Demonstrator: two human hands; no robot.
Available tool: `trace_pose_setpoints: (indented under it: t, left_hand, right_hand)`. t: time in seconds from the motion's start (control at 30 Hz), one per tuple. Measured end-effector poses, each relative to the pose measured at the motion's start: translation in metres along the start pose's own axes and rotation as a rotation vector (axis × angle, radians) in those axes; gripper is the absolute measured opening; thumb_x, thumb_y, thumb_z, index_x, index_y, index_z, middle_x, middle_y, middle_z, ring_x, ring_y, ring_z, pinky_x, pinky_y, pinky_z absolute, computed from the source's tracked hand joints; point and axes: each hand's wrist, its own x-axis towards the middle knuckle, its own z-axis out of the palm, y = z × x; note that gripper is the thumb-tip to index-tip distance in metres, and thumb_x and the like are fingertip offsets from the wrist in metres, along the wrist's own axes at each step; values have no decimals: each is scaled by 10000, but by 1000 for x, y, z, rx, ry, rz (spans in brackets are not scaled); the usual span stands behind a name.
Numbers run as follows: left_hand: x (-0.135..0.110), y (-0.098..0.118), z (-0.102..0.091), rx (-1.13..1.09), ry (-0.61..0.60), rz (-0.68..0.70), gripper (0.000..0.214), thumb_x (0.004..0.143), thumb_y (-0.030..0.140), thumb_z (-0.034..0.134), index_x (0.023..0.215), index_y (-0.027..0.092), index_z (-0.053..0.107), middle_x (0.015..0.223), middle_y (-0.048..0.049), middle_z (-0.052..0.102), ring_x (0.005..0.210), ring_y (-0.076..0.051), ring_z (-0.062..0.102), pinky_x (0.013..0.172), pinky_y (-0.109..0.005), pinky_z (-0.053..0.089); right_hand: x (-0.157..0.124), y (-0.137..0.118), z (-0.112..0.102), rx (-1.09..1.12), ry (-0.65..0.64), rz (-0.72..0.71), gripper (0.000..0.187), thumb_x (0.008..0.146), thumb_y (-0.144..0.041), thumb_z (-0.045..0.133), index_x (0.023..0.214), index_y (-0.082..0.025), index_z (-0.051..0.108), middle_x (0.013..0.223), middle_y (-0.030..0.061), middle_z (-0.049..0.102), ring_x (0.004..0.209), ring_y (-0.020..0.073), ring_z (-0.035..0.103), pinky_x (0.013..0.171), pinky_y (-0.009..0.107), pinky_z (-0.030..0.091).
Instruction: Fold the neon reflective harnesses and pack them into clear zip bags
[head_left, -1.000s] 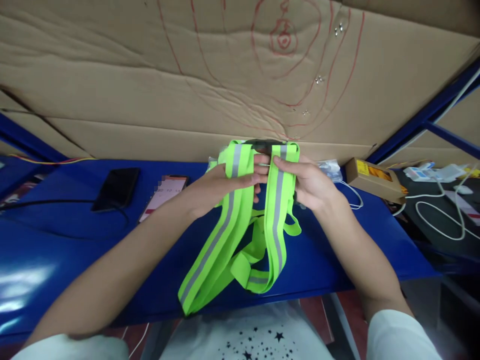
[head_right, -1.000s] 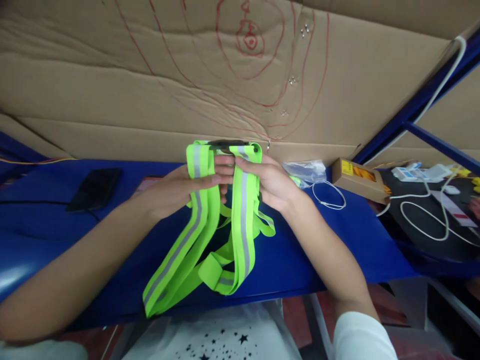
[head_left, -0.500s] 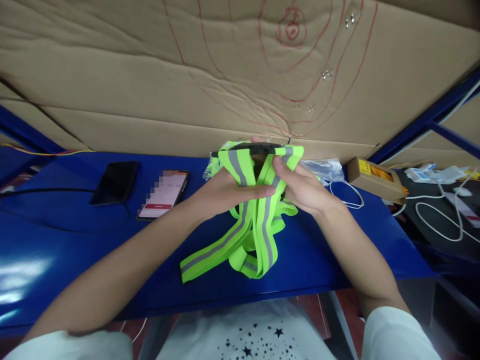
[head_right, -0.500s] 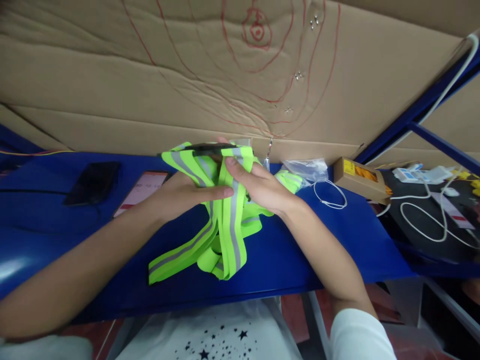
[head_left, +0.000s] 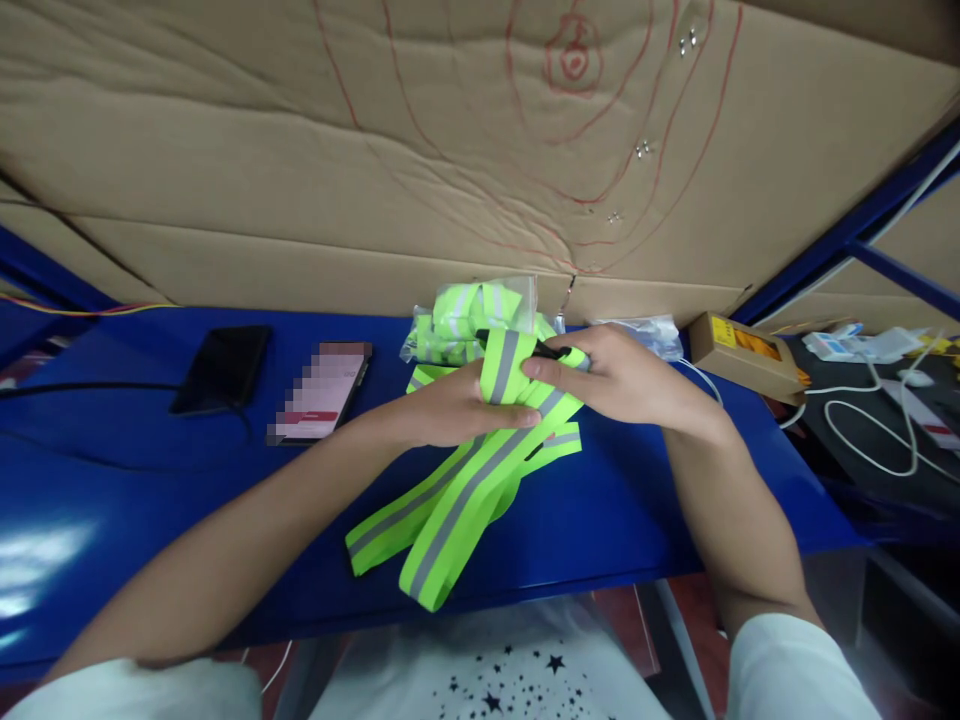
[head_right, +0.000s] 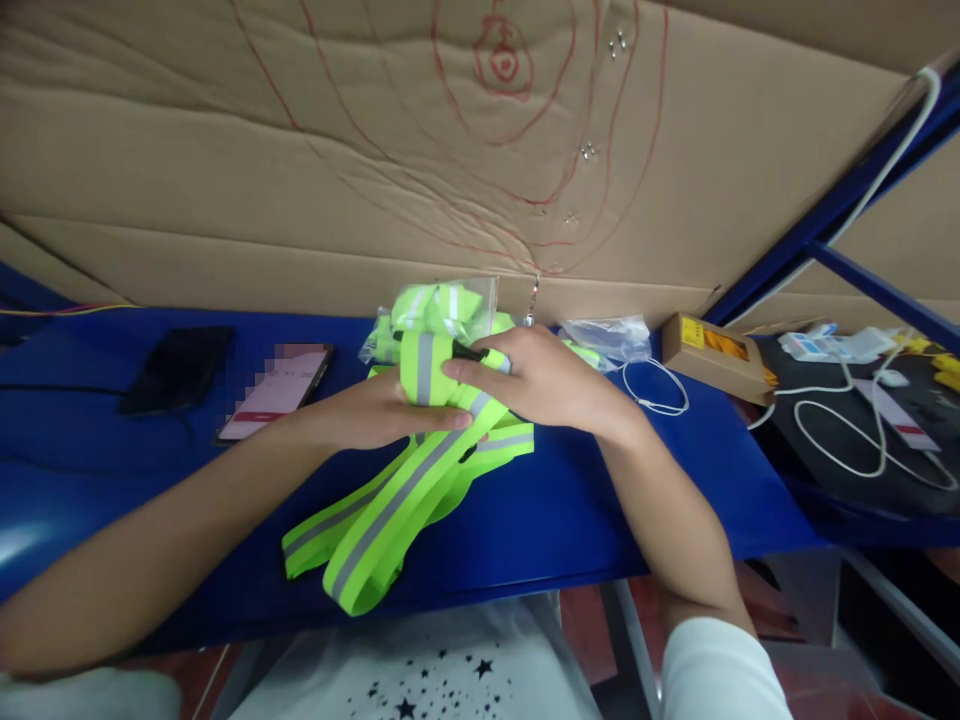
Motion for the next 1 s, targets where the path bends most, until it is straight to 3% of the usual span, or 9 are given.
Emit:
trace_pose_setpoints:
  t: [0.07, 0.17, 0.33, 0.5, 0.6, 0.67, 0.77, 0.87, 1.0]
  left_hand:
    - [-1, 3, -2, -79, -33, -28, 353, 843, 439, 790, 1037, 148, 742, 995, -69, 778, 950, -251, 724, 856, -362, 592]
    - [-3, 10, -5, -219, -27, -100, 360, 819, 375, 831, 1076, 145, 730, 987, -63, 782, 888, -222, 734, 790, -325, 596]
    - [-7, 22, -6, -257, -56, -105, 340, 824, 324, 830, 1100, 157, 724, 1002, -53, 780, 906, -213, 732, 817, -329, 591]
    - [-4, 17, -5, -181, 12, -119, 335, 811, 351, 822, 1058, 151, 715, 984, -41, 762, 903, -215, 711, 817, -339, 568]
    - [0, 10, -5, -133, 21, -62, 348, 780, 363, 834, 1039, 155, 730, 1048, -43, 753, 997, -231, 692, 884, -354, 553]
    - [0, 8, -5, -122, 17, -37, 339, 733, 345, 865, 988, 158, 744, 1030, -35, 748, 1007, -231, 681, 880, -343, 549]
    - [0, 6, 0, -279, 11, -70, 290, 695, 286, 896, 905, 157, 742, 903, -12, 736, 895, -190, 688, 821, -308, 553]
    - [0, 4, 10, -558, 27, -111, 305, 675, 253, 923, 902, 158, 743, 854, -14, 736, 827, -172, 704, 801, -296, 567]
    - [3, 1, 20, -683, -250, -128, 368, 789, 302, 866, 1101, 149, 746, 1028, -109, 769, 915, -240, 744, 837, -368, 604]
  right_hand:
    - [1, -2, 2, 117, 73, 41, 502, 988, -580, 587, 671, -193, 626, 576, -33, 495, 571, 112, 464, 563, 273, 357]
    - [3, -2, 6, 271, 189, 94, 510, 955, -602, 625, 655, -190, 600, 596, -40, 426, 559, 92, 384, 519, 257, 308]
    - [9, 9, 10, 584, 157, 175, 442, 890, -602, 710, 1133, -233, 679, 780, -32, 597, 584, 101, 516, 507, 236, 421]
    - [9, 10, 13, 122, 288, -55, 409, 986, -515, 625, 1285, -239, 668, 1172, 77, 667, 1074, 219, 657, 922, 355, 548]
    - [5, 1, 19, -119, 152, -104, 491, 1076, -531, 420, 1336, -192, 661, 1331, 134, 637, 1207, 261, 630, 1048, 414, 494]
    - [6, -3, 24, -150, 47, -89, 592, 1026, -638, 475, 1286, -147, 679, 1233, 144, 681, 1115, 268, 655, 961, 392, 509]
    - [11, -4, 29, -109, 54, -49, 553, 921, -692, 631, 985, -152, 730, 885, 58, 697, 811, 195, 634, 729, 317, 461]
    - [14, -1, 26, -27, 218, -9, 475, 924, -640, 669, 798, -182, 686, 702, 2, 624, 669, 136, 540, 632, 286, 381]
    - [7, -1, 10, 82, 493, 102, 515, 894, -667, 684, 699, -191, 664, 601, 3, 562, 592, 134, 493, 546, 284, 352]
